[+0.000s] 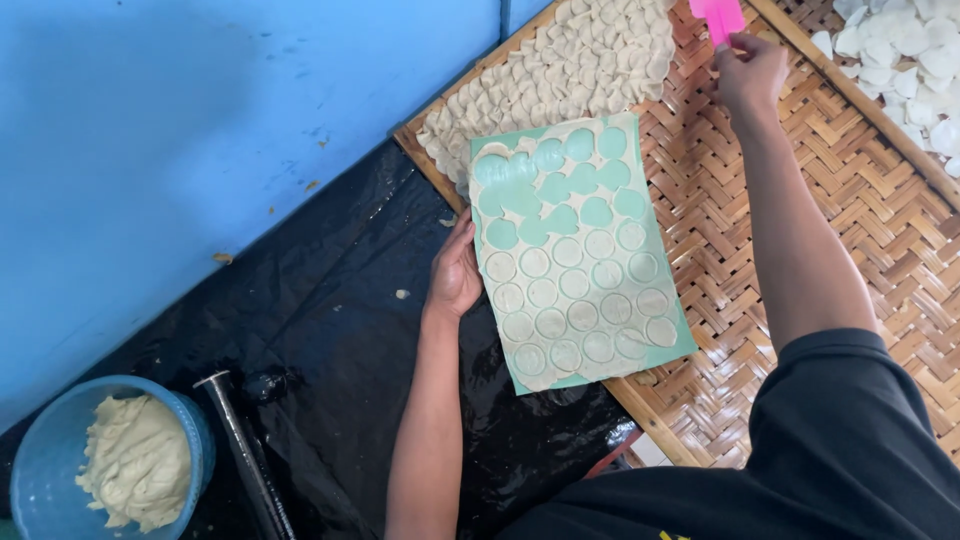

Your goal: Cutting circular rounds from a sheet of dough and transferring them to a woven tray using a spatula.

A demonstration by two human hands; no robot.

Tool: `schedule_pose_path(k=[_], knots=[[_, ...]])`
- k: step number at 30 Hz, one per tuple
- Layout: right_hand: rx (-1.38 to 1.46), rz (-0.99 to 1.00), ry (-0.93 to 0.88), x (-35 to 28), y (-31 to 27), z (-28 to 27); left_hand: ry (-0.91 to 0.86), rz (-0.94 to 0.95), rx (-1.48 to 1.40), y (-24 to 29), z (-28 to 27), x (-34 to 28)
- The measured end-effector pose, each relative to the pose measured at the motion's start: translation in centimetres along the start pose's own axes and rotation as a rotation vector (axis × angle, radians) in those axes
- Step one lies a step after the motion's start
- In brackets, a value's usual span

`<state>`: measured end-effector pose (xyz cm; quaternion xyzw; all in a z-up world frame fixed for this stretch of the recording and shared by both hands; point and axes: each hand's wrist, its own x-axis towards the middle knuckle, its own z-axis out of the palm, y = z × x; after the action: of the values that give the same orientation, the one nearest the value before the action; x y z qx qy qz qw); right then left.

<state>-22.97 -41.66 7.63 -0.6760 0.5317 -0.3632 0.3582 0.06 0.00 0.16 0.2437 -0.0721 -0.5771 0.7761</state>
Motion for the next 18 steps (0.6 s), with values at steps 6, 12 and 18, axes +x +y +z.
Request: schedule_pose_path(k=[6, 12, 18], knots=[[-0.059, -0.025, -0.012, 1.3, 1.4, 0.3, -0.017, 0.001, -0.022, 0.0, -0.1, 0.0], [-0.437, -0.268, 0.140, 2.9, 4.6, 0.0, -0.014, 0.000, -0.024, 0.0, -0.1, 0.0], [-0.786, -0.520, 0.234, -1.3, -0.7, -0.6, -0.006, 0.005, -0.023, -0.2, -0.3, 0.1]])
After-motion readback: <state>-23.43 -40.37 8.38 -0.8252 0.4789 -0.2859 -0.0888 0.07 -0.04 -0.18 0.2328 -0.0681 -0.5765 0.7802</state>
